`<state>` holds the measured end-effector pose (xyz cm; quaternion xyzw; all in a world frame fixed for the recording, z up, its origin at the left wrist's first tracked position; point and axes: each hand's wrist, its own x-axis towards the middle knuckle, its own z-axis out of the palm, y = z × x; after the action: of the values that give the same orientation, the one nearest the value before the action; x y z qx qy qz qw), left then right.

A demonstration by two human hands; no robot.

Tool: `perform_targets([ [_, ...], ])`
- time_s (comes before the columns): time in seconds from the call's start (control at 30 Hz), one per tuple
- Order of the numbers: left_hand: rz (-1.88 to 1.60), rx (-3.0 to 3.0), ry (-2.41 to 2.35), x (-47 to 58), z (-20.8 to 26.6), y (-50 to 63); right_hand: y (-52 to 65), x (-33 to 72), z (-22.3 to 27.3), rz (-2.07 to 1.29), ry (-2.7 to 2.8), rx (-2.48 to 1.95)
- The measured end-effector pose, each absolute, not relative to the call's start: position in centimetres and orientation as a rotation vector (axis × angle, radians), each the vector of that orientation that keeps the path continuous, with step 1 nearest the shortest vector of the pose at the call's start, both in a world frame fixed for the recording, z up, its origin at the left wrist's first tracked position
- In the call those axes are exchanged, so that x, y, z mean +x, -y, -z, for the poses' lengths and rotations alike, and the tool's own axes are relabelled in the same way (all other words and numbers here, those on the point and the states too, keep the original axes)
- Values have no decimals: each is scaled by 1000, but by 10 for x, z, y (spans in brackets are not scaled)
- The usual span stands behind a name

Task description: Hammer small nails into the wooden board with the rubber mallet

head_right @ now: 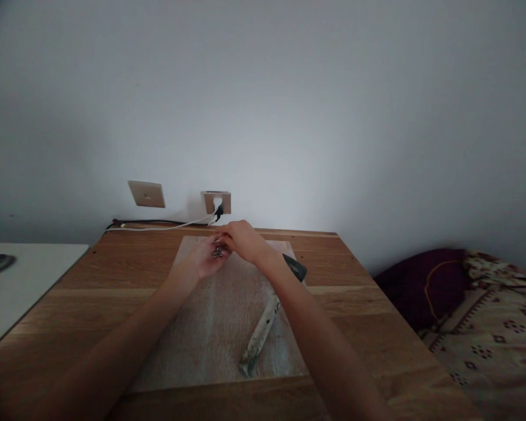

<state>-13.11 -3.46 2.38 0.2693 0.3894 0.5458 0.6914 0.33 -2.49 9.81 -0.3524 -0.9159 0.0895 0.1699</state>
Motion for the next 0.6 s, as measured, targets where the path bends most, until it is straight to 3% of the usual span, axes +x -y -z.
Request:
perform_targets([
  [0.37, -406, 2281, -1289, -131, -21, 58, 54, 62, -87, -203, 2265, -990],
  [0.5, -226, 2501, -1156, -133, -28, 65, 80, 86, -71, -190, 2287, -1020],
  [0.6, -337, 2436, -1059, -139, -38, 69, 111, 108, -61, -248, 2230, -1055],
])
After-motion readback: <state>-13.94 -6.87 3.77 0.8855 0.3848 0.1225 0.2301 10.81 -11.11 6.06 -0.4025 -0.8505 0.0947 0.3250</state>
